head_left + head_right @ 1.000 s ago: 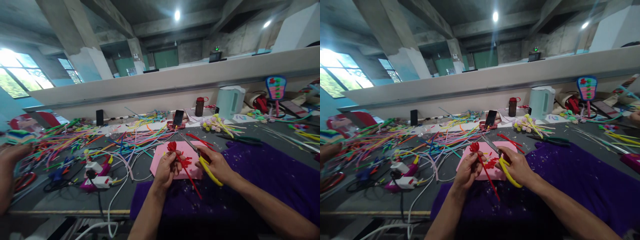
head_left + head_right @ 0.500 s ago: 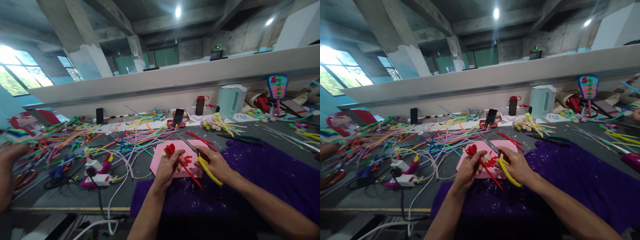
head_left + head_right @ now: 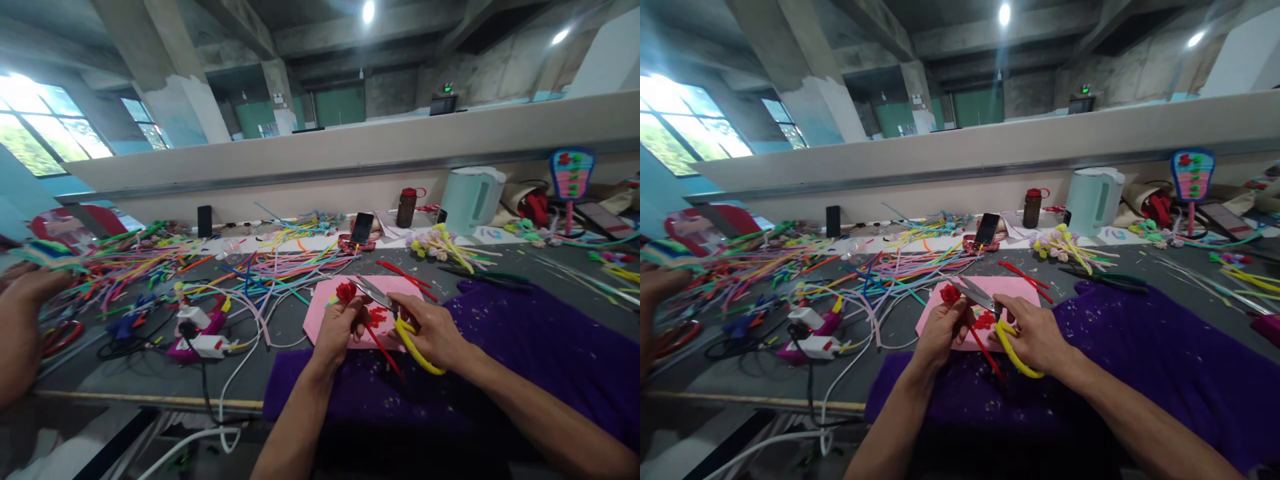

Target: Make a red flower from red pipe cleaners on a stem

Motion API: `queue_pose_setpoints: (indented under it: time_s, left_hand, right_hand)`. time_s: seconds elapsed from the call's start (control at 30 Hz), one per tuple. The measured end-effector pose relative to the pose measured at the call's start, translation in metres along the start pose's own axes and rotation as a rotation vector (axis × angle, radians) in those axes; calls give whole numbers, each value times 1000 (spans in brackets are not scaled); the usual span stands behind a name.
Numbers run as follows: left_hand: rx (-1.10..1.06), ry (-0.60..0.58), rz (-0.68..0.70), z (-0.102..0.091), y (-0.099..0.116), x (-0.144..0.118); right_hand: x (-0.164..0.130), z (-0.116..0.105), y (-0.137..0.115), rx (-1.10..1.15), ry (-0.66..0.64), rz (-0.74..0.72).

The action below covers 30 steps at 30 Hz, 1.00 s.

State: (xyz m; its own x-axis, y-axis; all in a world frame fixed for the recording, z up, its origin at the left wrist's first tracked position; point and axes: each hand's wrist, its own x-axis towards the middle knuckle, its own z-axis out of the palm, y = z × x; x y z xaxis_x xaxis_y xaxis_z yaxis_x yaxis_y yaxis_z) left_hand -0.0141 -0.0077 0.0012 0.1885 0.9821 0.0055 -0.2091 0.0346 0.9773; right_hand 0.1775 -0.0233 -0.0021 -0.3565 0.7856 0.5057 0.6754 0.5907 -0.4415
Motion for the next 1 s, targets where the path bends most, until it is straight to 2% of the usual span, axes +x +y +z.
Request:
queue_pose_setpoints:
  time_s: [0.23,0.43,0.67,1.0]
  left_hand:
    - [3,-79,-66,1,-2,1]
    - [-10,-55,-80,2,-1,1]
    - [-24,-126,-51,4,-1,-2]
    - [-9,-126,-79,5,-2,-2]
  right_hand:
    - [0,6,7,-43,-3,25]
    - [-1,4,6,-84,8,-2]
    - [-1,4,5,-184,-6,-77]
    - [-2,6,7,-211,2,-100]
